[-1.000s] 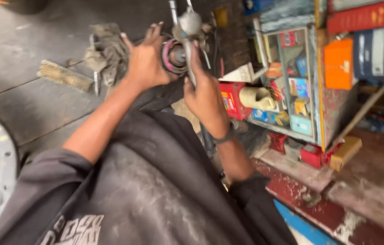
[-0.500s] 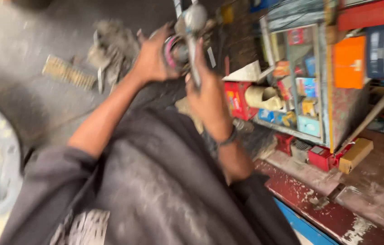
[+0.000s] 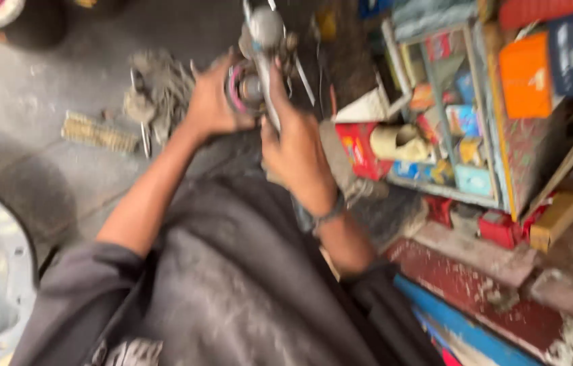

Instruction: Disassembling, inspecting, and reassembling a starter motor component in a workshop.

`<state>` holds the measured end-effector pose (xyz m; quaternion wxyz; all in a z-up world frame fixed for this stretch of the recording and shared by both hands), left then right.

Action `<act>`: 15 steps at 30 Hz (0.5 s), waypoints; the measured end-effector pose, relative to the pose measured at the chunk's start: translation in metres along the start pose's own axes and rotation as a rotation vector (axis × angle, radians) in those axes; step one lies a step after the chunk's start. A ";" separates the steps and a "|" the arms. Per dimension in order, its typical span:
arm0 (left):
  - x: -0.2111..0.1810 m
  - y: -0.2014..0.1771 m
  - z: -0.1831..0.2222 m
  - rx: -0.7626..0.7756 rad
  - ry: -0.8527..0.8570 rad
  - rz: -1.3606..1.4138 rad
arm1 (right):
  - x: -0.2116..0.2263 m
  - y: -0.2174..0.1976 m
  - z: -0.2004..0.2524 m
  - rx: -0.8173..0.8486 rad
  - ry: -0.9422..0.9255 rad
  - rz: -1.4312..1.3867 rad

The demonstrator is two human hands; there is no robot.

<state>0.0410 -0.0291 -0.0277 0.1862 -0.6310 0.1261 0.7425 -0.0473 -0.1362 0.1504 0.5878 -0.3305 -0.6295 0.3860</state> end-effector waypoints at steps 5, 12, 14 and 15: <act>0.015 0.002 0.013 -0.113 0.402 -0.190 | 0.038 -0.044 0.003 -0.156 -0.141 -0.021; -0.002 0.002 0.011 -0.077 0.302 -0.155 | 0.008 0.008 -0.009 0.156 0.141 -0.008; -0.002 -0.001 0.008 -0.084 0.297 -0.101 | 0.015 0.001 -0.001 0.023 -0.033 -0.020; -0.004 -0.005 0.001 -0.096 0.298 -0.050 | 0.021 -0.006 -0.001 -0.105 -0.220 -0.034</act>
Point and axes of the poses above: each hand's wrist, its own z-axis away from the middle knuckle, its own y-axis out of the palm, x = y × z, the point moved 4 cm from there along -z, towards the middle knuckle, and after that the axes turned 8 degrees about z, right-handed, at the moved point
